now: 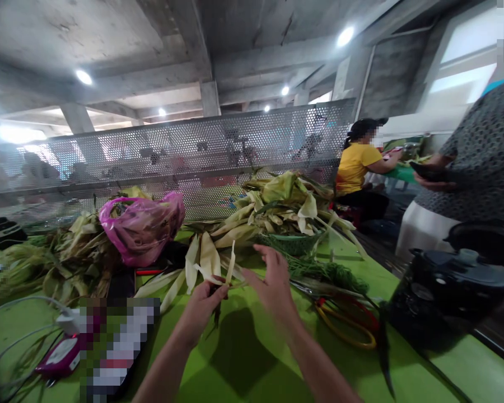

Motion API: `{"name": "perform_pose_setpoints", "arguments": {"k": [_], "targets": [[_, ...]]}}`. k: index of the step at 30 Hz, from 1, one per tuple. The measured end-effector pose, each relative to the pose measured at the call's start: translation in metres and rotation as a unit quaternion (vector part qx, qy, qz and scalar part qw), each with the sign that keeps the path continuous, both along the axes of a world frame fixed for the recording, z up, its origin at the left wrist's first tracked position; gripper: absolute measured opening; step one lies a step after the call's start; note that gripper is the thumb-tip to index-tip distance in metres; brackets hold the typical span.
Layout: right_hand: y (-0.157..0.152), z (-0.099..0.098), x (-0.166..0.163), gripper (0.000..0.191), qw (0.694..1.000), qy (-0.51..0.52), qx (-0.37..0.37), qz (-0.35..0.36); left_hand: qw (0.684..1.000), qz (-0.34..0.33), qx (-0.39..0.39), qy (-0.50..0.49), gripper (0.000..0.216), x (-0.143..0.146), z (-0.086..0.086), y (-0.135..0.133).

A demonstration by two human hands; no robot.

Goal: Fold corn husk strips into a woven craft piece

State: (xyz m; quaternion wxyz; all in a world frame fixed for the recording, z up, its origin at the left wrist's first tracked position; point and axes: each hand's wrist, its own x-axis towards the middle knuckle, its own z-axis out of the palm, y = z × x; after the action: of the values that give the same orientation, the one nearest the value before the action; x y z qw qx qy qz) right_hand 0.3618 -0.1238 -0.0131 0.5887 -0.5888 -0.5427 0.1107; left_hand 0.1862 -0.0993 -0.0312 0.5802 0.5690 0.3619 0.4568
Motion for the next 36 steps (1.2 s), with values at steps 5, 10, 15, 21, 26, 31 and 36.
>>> {"name": "perform_pose_setpoints", "arguments": {"k": [5, 10, 15, 21, 26, 31, 36], "targets": [[-0.005, 0.005, -0.013, 0.024, 0.988, -0.055, -0.083, 0.114, 0.997, -0.066, 0.015, -0.027, 0.034, 0.006, 0.007, -0.005], [0.000, -0.003, -0.016, 0.023, 0.991, 0.037, -0.087, 0.095, 0.995, -0.090, -0.021, -0.035, 0.021, 0.012, 0.012, -0.011], [0.001, -0.005, -0.011, 0.029, 0.991, 0.011, -0.103, 0.082, 0.997, -0.072, -0.005, -0.003, 0.015, 0.011, 0.007, -0.009], [-0.012, 0.012, -0.020, 0.023, 0.977, -0.202, -0.028, 0.057, 0.995, 0.014, 0.060, 0.076, 0.009, 0.012, -0.004, 0.000], [-0.013, 0.016, -0.030, 0.010, 0.974, -0.199, -0.030, 0.101, 0.993, -0.013, 0.093, 0.072, 0.010, 0.014, -0.006, -0.002], [-0.006, 0.003, -0.025, 0.013, 0.990, -0.072, -0.054, 0.112, 0.991, -0.102, 0.060, 0.056, 0.021, 0.018, -0.008, -0.006], [-0.001, -0.003, -0.023, 0.012, 0.990, -0.054, -0.075, 0.108, 0.990, -0.092, 0.065, 0.084, 0.018, 0.018, -0.012, -0.004]]}}
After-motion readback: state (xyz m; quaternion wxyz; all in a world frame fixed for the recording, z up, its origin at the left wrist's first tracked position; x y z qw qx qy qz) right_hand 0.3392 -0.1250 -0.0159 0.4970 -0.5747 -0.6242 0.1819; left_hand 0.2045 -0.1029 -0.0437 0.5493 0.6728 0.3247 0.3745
